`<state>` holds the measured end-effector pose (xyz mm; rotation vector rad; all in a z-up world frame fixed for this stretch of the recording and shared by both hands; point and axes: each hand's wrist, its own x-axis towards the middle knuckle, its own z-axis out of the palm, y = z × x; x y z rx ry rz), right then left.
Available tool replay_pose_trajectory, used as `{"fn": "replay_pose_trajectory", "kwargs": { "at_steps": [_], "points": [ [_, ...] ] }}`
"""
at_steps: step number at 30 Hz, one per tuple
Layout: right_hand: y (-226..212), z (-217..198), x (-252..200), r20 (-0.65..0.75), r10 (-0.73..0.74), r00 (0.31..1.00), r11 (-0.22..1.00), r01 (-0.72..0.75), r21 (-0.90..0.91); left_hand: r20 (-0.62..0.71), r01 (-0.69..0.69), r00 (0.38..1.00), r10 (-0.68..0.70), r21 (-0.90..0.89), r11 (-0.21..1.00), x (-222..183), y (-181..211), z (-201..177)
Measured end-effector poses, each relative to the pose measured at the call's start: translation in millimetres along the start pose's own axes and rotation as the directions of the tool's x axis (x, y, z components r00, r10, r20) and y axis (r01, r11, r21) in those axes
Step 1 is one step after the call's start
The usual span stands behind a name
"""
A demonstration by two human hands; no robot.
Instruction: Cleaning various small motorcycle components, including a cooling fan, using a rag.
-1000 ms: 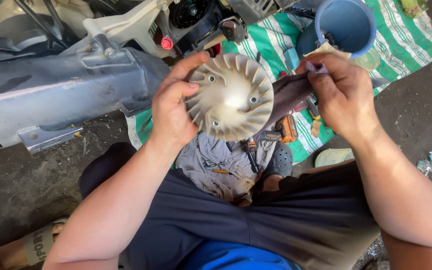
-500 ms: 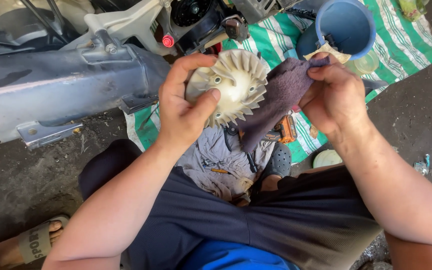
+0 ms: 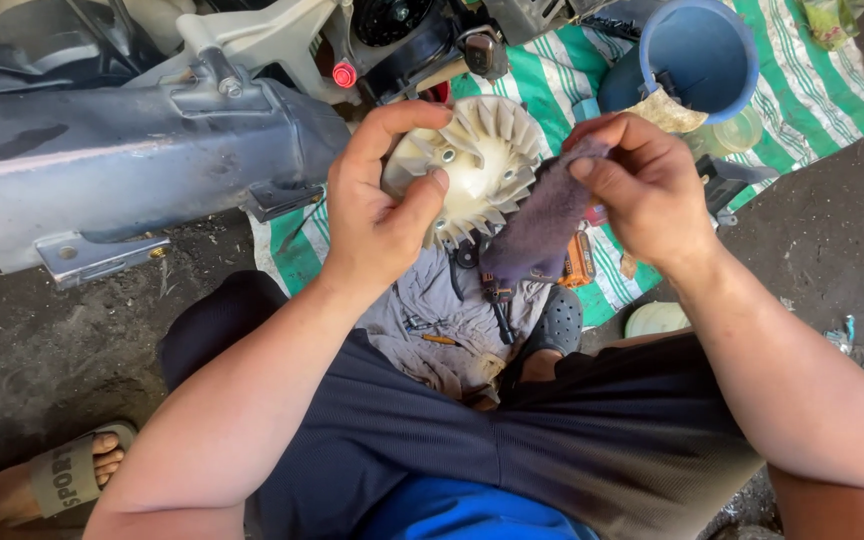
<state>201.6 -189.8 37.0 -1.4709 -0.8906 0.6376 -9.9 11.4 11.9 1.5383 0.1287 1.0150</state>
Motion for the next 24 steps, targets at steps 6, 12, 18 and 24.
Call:
{"fn": "replay_pose_trajectory", "kwargs": {
  "at_steps": [6,12,18,24],
  "points": [
    [-7,-26,8,0.245,-0.429,0.869,0.562,0.470,-0.681,-0.004,0.043,0.999,-0.043,0.072,0.996,3,9,-4],
    [19,-68,22,0.183,-0.459,0.869,0.489,0.419,-0.765,0.008,0.049,0.999,-0.050,0.084,0.995,3,9,-4],
    [18,-73,22,-0.039,-0.246,0.969,0.723,0.157,-0.672,0.088,0.010,0.996,-0.026,0.171,0.985,9,7,-7],
    [-20,-62,14,-0.171,0.169,0.971,0.497,-0.233,-0.836,0.170,-0.036,0.985,-0.008,0.254,0.967,9,-7,-6]
  ]
}}
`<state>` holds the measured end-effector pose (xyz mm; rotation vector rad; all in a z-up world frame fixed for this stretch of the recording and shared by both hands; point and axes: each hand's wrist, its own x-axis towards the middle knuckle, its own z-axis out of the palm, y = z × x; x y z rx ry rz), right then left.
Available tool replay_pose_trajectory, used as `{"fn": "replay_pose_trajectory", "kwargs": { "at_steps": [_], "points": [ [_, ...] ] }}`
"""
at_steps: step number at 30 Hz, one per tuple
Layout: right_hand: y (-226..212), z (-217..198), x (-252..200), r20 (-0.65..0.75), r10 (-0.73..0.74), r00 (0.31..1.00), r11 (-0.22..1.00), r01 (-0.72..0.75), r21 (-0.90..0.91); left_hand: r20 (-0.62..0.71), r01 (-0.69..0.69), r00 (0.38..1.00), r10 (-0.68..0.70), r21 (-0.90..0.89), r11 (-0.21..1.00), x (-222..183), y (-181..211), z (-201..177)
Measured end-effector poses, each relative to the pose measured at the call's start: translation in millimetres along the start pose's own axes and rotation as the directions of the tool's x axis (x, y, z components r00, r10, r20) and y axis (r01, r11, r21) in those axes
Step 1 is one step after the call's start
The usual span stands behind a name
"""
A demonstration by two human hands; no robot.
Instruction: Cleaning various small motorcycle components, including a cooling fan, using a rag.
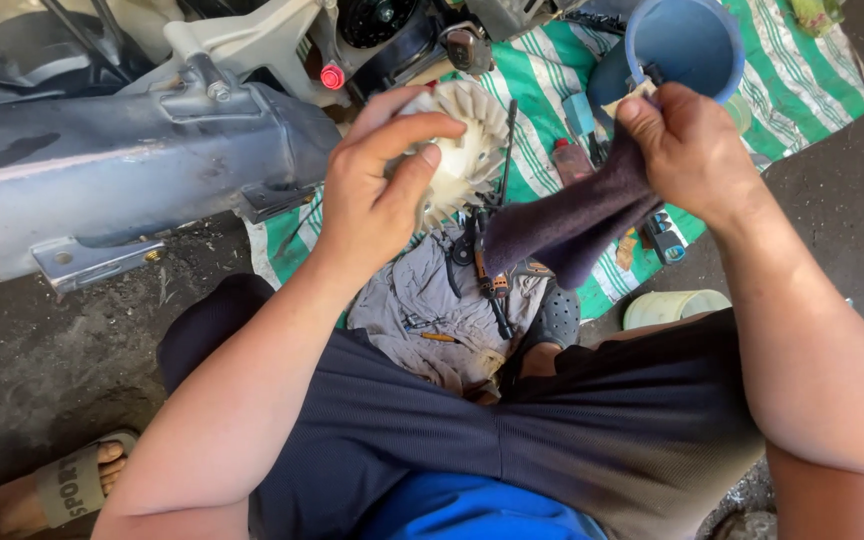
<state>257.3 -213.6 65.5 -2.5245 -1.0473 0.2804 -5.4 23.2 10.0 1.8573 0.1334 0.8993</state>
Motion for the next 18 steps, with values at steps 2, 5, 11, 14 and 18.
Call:
{"fn": "replay_pose_trajectory", "kwargs": {
  "at_steps": [2,5,11,14,18],
  "points": [
    [-11,-11,-5,0.133,0.158,0.978,0.986,-0.150,-0.074,-0.003,0.022,1.000,-0.022,-0.015,1.000,-1,-6,0],
    [7,-14,-6,0.365,0.349,0.863,0.937,-0.322,-0.136,-0.074,0.055,0.995,-0.068,-0.162,0.985,0,-10,-2],
    [49,0,-15,0.453,0.353,0.819,0.896,-0.434,0.087,-0.167,-0.034,0.986,0.027,-0.036,0.999,-1,3,-2],
    [95,28,-7,0.252,-0.049,0.966,0.359,-0.219,0.907,-0.154,-0.161,0.975,0.160,0.003,0.987,2,12,0],
    [23,35,-20,-0.111,-0.085,0.990,-0.004,0.111,0.994,-0.089,-0.123,0.989,0.116,-0.088,0.988,0,19,7]
  ]
}}
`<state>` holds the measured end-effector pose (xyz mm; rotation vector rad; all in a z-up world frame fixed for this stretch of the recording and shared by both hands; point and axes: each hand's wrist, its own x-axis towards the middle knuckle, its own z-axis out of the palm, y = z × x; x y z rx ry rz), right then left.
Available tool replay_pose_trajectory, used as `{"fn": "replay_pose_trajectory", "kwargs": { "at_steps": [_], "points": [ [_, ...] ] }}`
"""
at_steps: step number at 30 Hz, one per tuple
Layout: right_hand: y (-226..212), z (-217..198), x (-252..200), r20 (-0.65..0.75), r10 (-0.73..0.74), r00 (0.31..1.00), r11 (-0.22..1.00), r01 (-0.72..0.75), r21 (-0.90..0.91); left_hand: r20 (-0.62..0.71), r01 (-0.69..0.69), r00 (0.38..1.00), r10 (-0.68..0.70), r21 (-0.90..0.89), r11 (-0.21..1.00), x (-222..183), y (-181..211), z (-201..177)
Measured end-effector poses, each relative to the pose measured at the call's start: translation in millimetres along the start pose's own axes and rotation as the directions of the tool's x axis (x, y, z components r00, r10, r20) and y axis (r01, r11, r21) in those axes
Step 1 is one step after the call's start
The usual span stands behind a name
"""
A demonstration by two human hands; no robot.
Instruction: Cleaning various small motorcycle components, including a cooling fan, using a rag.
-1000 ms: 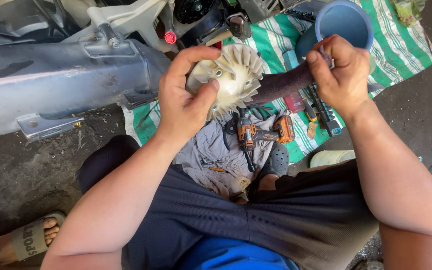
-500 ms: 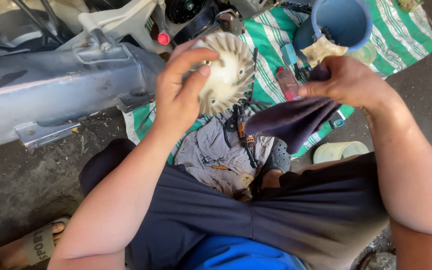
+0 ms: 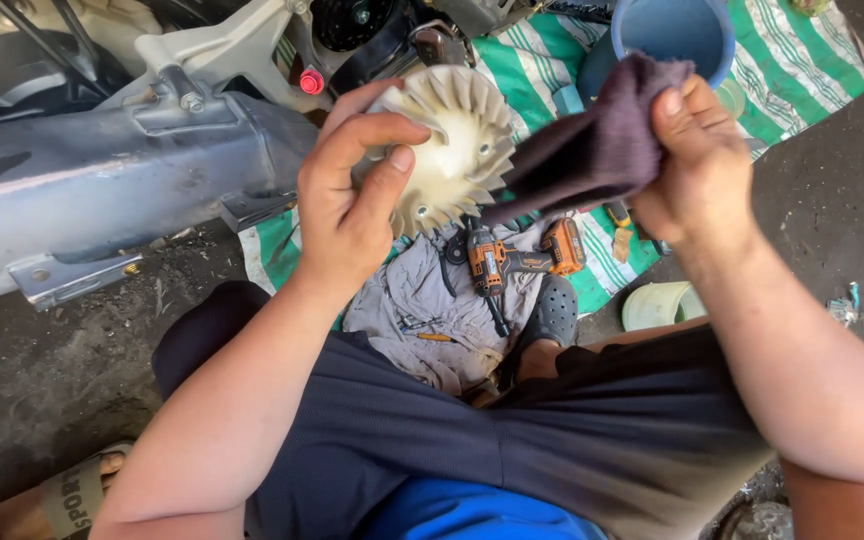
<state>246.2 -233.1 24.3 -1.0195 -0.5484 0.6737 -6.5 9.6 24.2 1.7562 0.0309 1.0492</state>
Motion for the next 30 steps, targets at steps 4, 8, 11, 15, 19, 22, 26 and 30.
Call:
{"fn": "replay_pose_trajectory", "kwargs": {
  "at_steps": [4,8,11,15,19,22,26,30],
  "points": [
    [23,58,-7,0.139,-0.222,0.965,0.954,0.244,-0.175,0.026,0.084,0.996,-0.081,-0.129,0.988,-2,-3,6],
    [42,78,-12,0.328,-0.317,0.890,0.669,0.455,-0.587,-0.061,0.154,0.984,-0.169,-0.192,0.969,-5,-13,6],
    [47,78,-4,0.368,-0.301,0.880,0.541,0.475,-0.694,-0.103,0.232,0.956,-0.275,-0.309,0.922,-7,-18,3],
    [36,71,11,0.632,-0.320,0.706,0.296,0.708,-0.641,-0.074,0.301,0.937,-0.342,-0.326,0.896,-9,-18,1],
    [44,60,9,0.510,-0.294,0.809,0.580,0.575,-0.577,-0.120,0.198,0.958,-0.260,-0.379,0.904,-13,-19,8],
    [53,48,11,0.471,-0.294,0.832,0.685,0.527,-0.503,-0.114,0.199,0.958,-0.265,-0.404,0.893,-12,-15,11],
    [47,50,2,0.388,-0.219,0.895,0.810,0.389,-0.439,-0.123,0.188,0.955,-0.268,-0.449,0.874,-14,-21,18],
    [19,60,-11,0.212,-0.068,0.975,0.994,0.085,-0.075,-0.099,0.149,0.978,-0.186,-0.302,0.942,-7,-9,7]
  ]
}}
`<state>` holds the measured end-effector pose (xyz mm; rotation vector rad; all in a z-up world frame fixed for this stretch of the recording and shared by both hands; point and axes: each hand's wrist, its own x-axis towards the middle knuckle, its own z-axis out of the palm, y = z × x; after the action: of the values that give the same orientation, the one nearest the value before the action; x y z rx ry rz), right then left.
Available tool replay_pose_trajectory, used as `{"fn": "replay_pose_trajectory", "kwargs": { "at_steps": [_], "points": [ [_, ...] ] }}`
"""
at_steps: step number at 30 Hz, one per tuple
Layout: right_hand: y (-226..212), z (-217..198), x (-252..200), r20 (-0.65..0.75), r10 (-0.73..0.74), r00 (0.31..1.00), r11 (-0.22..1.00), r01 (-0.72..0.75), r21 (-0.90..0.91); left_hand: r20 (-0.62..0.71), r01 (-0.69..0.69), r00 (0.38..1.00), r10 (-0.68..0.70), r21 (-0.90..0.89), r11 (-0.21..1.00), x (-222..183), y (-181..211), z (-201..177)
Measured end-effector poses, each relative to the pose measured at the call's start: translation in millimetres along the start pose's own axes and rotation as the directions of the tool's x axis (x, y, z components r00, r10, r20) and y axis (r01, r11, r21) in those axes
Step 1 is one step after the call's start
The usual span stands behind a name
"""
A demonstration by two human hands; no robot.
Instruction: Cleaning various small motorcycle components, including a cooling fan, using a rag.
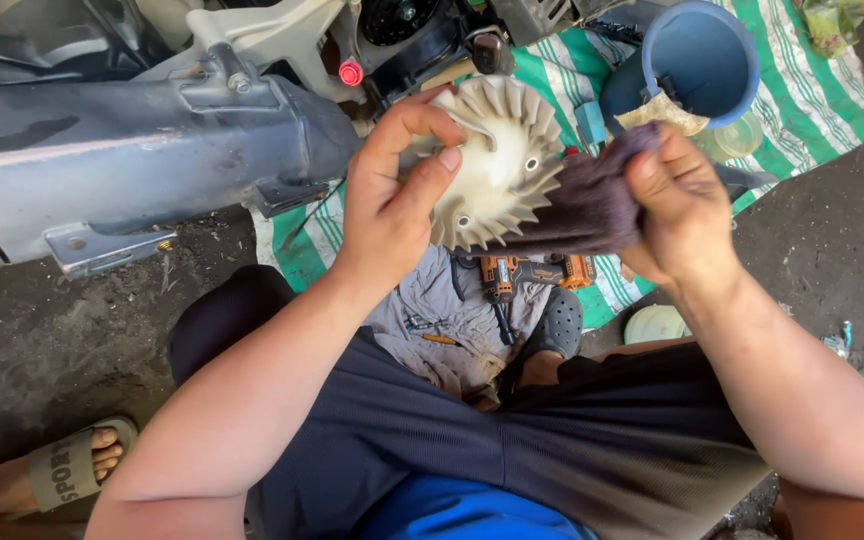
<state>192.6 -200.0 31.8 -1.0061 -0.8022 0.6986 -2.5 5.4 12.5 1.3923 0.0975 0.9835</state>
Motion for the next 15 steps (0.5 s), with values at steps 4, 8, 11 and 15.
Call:
{"fn": "replay_pose_trajectory", "kwargs": {
  "at_steps": [4,8,11,15],
  "points": [
    [-4,-16,-2,-0.209,0.008,0.978,1.000,-0.015,-0.027,0.068,-0.026,0.998,0.017,0.130,0.991,-4,8,0],
    [-13,37,-19,-0.096,-0.297,0.950,0.881,0.234,-0.411,0.027,-0.014,1.000,0.012,0.102,0.995,-5,4,8],
    [-10,43,-29,0.154,-0.388,0.909,0.443,0.331,-0.833,-0.031,-0.006,1.000,0.004,-0.064,0.998,-6,-8,14],
    [0,54,-21,0.498,-0.122,0.859,-0.183,0.474,-0.861,-0.106,0.123,0.982,-0.154,-0.257,0.959,-6,-19,13]
  ]
}}
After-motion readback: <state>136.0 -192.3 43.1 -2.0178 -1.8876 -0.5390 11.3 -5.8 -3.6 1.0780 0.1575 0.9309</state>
